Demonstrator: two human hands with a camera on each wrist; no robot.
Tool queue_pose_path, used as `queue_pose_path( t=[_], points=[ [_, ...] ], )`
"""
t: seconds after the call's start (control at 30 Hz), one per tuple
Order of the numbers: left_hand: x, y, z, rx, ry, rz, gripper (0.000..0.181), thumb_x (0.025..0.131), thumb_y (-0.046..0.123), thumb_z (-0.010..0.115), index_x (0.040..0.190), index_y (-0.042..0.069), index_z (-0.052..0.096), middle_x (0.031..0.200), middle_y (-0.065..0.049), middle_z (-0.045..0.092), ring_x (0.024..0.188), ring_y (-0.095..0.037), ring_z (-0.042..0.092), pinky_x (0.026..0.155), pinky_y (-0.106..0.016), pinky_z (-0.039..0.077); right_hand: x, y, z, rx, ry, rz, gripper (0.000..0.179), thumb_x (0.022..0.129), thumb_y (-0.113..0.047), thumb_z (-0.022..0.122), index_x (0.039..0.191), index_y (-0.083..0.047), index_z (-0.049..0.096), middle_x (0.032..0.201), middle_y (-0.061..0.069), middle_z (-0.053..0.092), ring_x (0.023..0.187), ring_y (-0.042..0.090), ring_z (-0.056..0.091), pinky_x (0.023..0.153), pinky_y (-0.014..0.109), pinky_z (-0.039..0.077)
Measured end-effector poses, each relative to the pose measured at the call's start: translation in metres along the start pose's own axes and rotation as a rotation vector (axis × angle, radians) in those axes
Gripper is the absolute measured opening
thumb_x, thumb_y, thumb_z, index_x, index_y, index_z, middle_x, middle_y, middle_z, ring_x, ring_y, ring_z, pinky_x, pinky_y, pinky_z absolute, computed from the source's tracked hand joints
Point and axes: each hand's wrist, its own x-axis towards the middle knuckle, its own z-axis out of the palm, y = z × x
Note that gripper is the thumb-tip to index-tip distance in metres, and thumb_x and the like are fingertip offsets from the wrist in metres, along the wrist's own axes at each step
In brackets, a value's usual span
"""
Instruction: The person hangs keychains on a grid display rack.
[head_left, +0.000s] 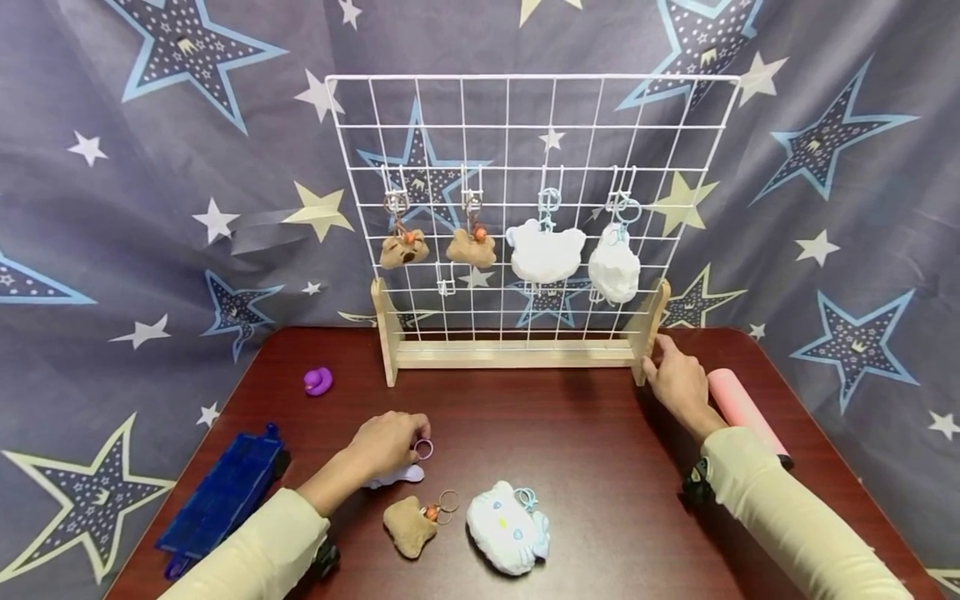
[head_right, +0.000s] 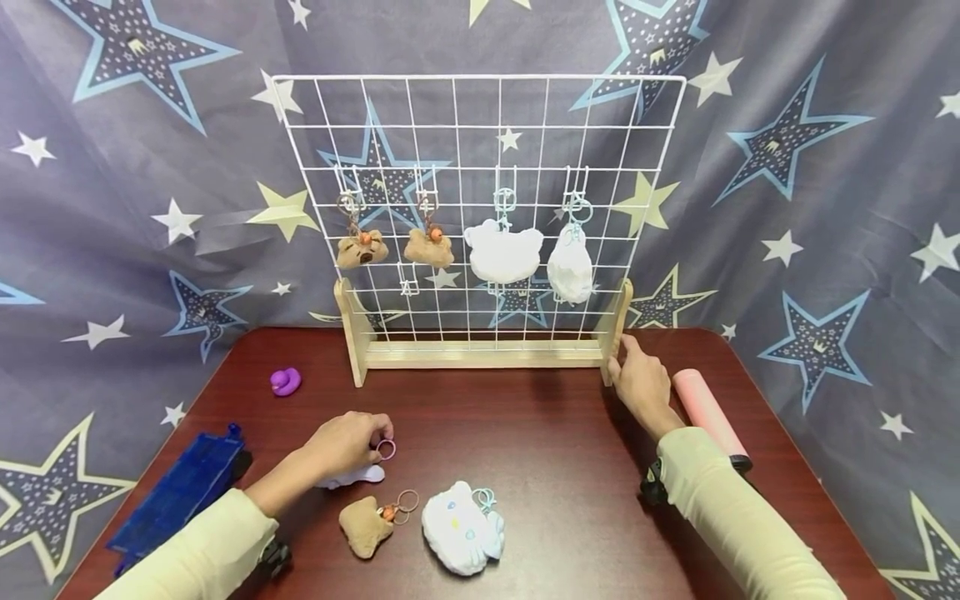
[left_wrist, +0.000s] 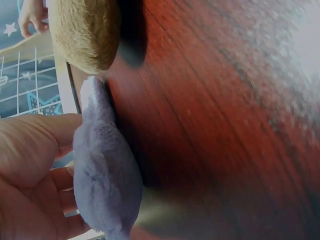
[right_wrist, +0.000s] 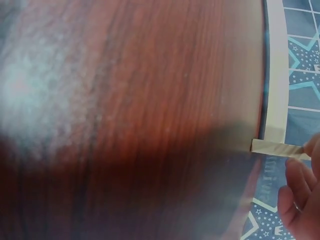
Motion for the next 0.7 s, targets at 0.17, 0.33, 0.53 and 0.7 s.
queue_pose_path(
  t=[0.17,0.33,0.53,0.7],
  points=[
    [-0.001,0.001,0.001,-0.044,0.014,0.019,0.027,0.075,0.009,0.084,0.082,0.021,0.061,0.065,0.011,0.057,0.064,-0.010,0.054,0.057,-0.033,0.045,-0.001,-0.001,0.000,0.007,0.006,0.005,0.043,0.093,-0.025,0.062,0.134,-0.014,0.056,0.099,0.019,0.077,0.088,0.054,0.068,0.063,0.061,0.049],
    [-0.003,0.000,0.002,-0.060,0.038,0.058,0.025,0.077,0.008,0.081,0.078,0.022,0.060,0.064,0.014,0.056,0.061,-0.007,0.050,0.056,-0.028,0.042,-0.002,0.000,0.001,0.010,0.006,0.011,0.043,0.093,-0.025,0.061,0.134,-0.014,0.056,0.100,0.020,0.076,0.088,0.054,0.067,0.064,0.061,0.048],
    [-0.004,-0.003,-0.001,-0.097,0.068,0.075,0.021,0.080,0.007,0.079,0.081,0.022,0.063,0.066,0.016,0.061,0.062,-0.002,0.052,0.056,-0.024,0.042,-0.002,-0.001,0.001,0.010,0.009,0.000,0.041,0.093,-0.025,0.062,0.132,-0.013,0.056,0.098,0.021,0.076,0.085,0.054,0.067,0.064,0.061,0.048],
    [-0.004,-0.004,-0.010,-0.136,0.087,0.102,0.020,0.081,0.005,0.079,0.090,0.019,0.069,0.070,0.015,0.068,0.064,0.002,0.056,0.060,-0.023,0.046,-0.001,-0.001,0.002,0.015,0.010,0.001,0.041,0.092,-0.025,0.062,0.131,-0.014,0.056,0.097,0.019,0.076,0.084,0.053,0.068,0.064,0.060,0.048]
  ],
)
